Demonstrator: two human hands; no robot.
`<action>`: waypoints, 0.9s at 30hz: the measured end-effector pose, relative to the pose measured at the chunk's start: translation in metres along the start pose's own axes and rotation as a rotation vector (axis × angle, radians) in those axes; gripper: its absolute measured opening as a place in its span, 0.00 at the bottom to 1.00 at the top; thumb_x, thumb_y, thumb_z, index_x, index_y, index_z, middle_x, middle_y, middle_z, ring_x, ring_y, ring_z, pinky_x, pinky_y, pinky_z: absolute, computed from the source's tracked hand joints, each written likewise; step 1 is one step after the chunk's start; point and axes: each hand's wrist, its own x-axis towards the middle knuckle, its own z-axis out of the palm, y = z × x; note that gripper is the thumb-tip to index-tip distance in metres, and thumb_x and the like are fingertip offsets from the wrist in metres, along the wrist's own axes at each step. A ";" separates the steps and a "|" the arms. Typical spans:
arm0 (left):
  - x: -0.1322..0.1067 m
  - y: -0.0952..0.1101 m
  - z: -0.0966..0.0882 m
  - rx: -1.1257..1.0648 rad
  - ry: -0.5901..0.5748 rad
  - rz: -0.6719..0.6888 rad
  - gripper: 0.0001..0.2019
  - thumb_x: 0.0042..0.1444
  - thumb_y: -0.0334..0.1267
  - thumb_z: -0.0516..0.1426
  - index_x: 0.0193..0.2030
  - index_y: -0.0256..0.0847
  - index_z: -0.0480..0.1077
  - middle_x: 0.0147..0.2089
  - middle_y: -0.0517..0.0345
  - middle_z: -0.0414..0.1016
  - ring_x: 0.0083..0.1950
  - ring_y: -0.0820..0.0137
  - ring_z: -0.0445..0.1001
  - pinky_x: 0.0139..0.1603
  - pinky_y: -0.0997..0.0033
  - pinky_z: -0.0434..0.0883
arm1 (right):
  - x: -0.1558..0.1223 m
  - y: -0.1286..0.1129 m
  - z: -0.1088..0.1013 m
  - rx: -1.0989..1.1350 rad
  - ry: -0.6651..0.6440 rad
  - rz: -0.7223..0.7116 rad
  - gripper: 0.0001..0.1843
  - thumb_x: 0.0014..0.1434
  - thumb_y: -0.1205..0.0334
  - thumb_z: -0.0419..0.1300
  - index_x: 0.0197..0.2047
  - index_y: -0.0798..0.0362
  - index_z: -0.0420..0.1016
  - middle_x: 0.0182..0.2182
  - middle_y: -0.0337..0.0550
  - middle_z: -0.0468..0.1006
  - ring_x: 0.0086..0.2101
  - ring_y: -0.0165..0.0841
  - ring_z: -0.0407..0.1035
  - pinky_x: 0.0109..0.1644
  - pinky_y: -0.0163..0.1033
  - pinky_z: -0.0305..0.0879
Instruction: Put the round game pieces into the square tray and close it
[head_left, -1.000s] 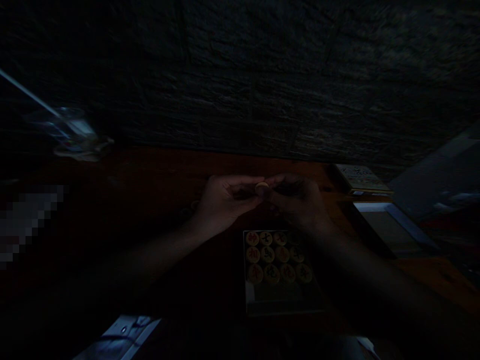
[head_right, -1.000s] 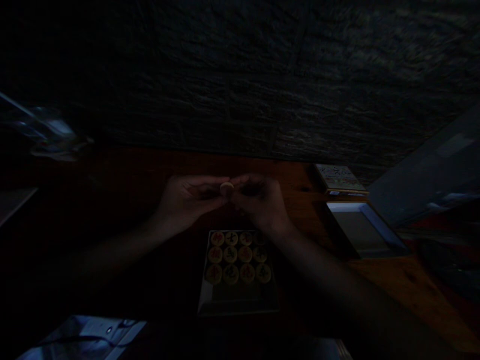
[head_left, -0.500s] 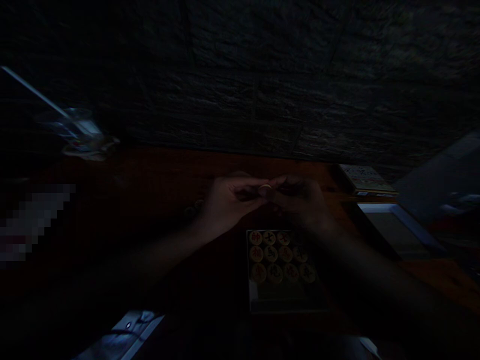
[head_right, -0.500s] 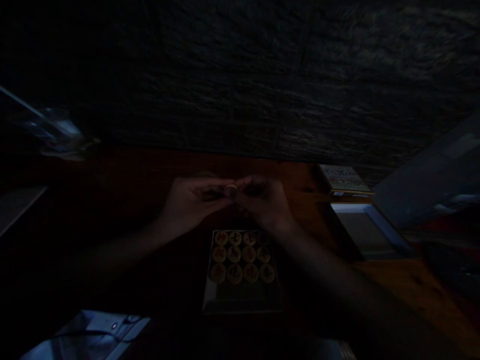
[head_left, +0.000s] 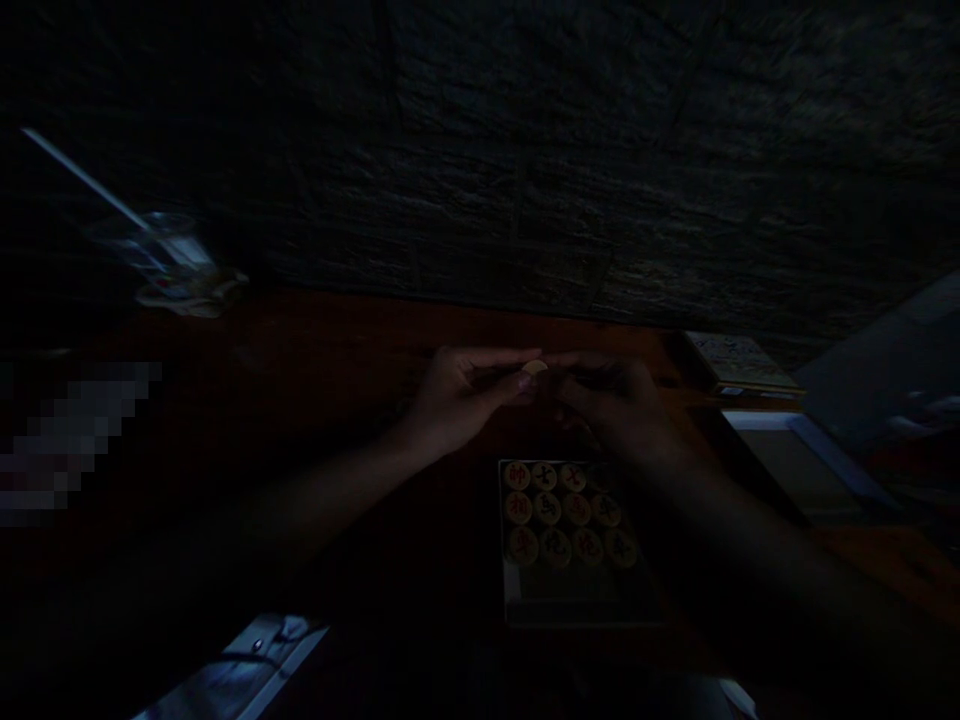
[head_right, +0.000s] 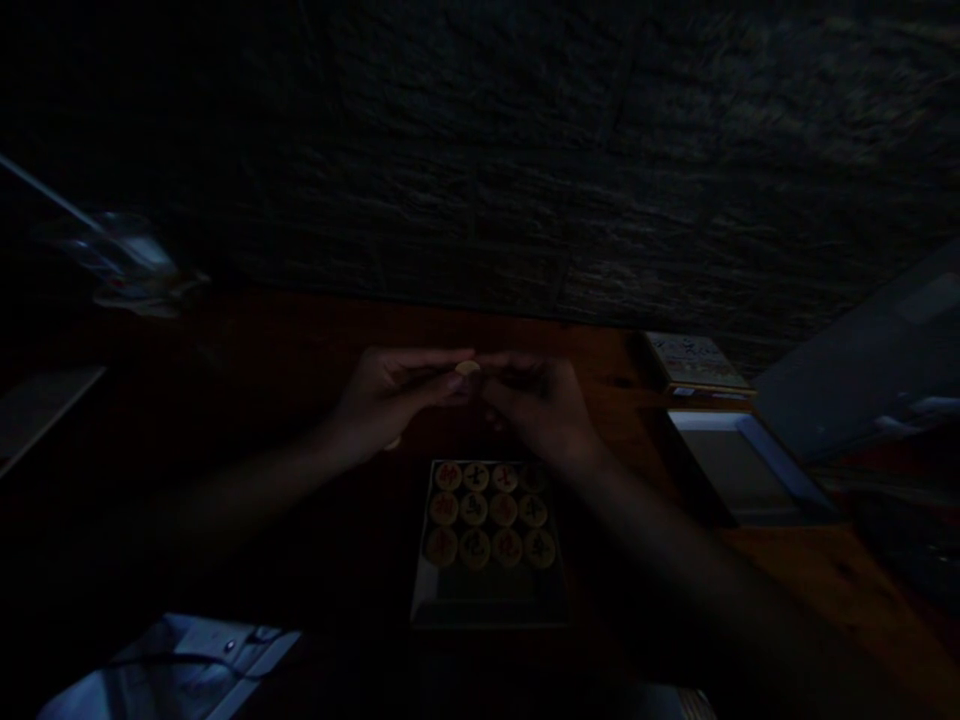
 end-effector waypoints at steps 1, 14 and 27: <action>0.000 0.000 0.000 -0.008 0.006 -0.003 0.16 0.54 0.42 0.73 0.49 0.40 0.85 0.52 0.46 0.87 0.50 0.59 0.86 0.54 0.55 0.84 | 0.000 0.001 0.000 -0.032 -0.002 -0.027 0.15 0.53 0.54 0.75 0.41 0.53 0.88 0.31 0.43 0.86 0.21 0.28 0.71 0.24 0.34 0.68; 0.000 0.002 0.001 -0.149 -0.055 -0.190 0.14 0.57 0.44 0.72 0.46 0.40 0.85 0.49 0.48 0.87 0.50 0.61 0.85 0.57 0.57 0.81 | -0.008 0.002 -0.005 -0.585 0.085 -0.513 0.10 0.64 0.61 0.68 0.48 0.47 0.89 0.36 0.45 0.84 0.31 0.35 0.75 0.35 0.40 0.71; 0.002 0.004 0.001 -0.179 0.005 -0.158 0.14 0.53 0.39 0.74 0.46 0.40 0.86 0.50 0.48 0.87 0.50 0.62 0.85 0.59 0.58 0.80 | -0.005 0.005 -0.008 -0.606 0.085 -0.486 0.13 0.64 0.60 0.69 0.52 0.49 0.87 0.37 0.44 0.83 0.29 0.33 0.73 0.34 0.38 0.69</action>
